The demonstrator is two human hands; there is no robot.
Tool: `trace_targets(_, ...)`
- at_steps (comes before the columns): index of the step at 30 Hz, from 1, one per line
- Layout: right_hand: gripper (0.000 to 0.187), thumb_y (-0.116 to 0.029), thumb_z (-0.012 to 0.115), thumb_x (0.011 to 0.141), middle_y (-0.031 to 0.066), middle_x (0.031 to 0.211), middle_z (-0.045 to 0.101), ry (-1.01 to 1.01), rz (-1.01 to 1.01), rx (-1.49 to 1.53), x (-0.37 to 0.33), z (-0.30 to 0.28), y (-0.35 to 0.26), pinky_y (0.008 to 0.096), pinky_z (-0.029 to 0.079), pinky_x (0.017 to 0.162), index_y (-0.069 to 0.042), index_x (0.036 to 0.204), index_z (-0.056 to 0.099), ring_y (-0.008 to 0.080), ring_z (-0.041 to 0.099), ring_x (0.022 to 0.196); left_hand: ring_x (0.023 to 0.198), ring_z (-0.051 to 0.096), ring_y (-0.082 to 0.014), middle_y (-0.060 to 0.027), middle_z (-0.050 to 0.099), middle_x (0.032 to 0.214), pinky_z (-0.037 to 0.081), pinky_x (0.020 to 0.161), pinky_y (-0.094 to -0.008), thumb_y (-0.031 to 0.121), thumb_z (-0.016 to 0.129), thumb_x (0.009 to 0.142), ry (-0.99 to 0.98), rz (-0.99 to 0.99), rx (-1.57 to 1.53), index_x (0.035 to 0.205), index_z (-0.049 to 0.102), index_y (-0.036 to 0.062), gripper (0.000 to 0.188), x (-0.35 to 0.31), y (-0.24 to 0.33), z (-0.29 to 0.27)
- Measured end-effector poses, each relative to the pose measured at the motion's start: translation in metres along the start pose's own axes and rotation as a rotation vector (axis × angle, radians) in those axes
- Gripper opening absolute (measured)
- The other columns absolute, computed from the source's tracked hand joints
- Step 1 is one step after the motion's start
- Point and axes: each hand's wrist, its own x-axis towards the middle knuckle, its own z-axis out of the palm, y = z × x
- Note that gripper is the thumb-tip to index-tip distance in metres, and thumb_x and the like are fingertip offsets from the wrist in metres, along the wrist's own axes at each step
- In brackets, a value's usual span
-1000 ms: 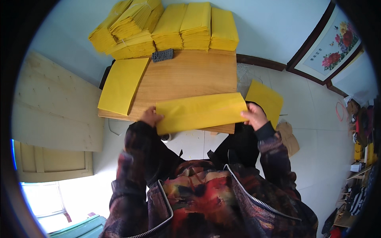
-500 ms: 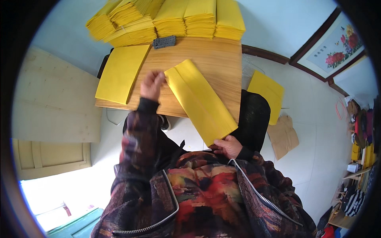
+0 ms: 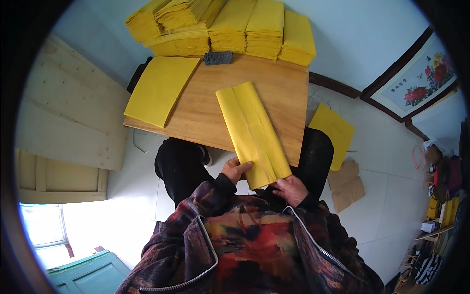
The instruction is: The person sits on the floor and repeatedly folds yellow sheets in half, then in half again, smoothing each crease. They stack the folded sheets into a neat pile on the wooden table.
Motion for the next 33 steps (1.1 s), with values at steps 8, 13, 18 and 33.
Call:
trace_targets(8,0.024,-0.018,0.056,0.100,0.0065,0.106,0.065,0.074,-0.234,-0.214,0.007,-0.004,-0.011,0.0326,0.054,0.083,-0.004,0.119,0.054,0.0159,0.065,0.094,0.092,0.070,-0.0206,-0.0111,0.071,0.106,0.057,0.082,-0.0347,0.008,0.067,0.089,-0.057,0.024,0.042,0.117,0.063,-0.0003,0.030,-0.018,0.015,-0.027)
trace_targets(13,0.028,-0.006,0.061,0.095,0.0066,0.096,0.067,0.085,-0.416,-0.560,0.019,0.010,-0.008,0.0271,0.053,0.078,0.004,0.120,0.054,0.0123,0.064,0.086,0.096,0.068,-0.0203,-0.0107,0.070,0.110,0.055,0.086,-0.0355,0.004,0.067,0.087,-0.013,0.156,0.136,0.118,0.061,-0.0011,0.032,-0.022,0.008,-0.028)
trace_targets(18,0.028,-0.003,0.061,0.091,0.0111,0.098,0.069,-0.057,-0.323,-0.412,0.029,0.026,-0.025,0.0293,0.052,0.076,0.006,0.116,0.052,0.0133,0.066,0.087,0.112,0.060,-0.0195,-0.0090,0.064,0.123,0.047,0.098,-0.0342,0.003,0.065,0.084,-0.099,0.284,0.226,0.134,0.051,-0.0005,0.051,-0.027,0.018,-0.022)
trace_targets(33,0.024,0.004,0.055,0.092,0.0064,0.101,0.066,0.142,-0.882,-0.517,0.027,0.001,-0.191,0.0250,0.049,0.080,0.003,0.115,0.050,0.0095,0.063,0.090,0.105,0.062,-0.0163,-0.0064,0.064,0.116,0.051,0.091,-0.0314,-0.003,0.066,0.083,-0.284,0.587,0.648,0.129,0.052,0.0006,0.048,0.093,0.190,0.105)
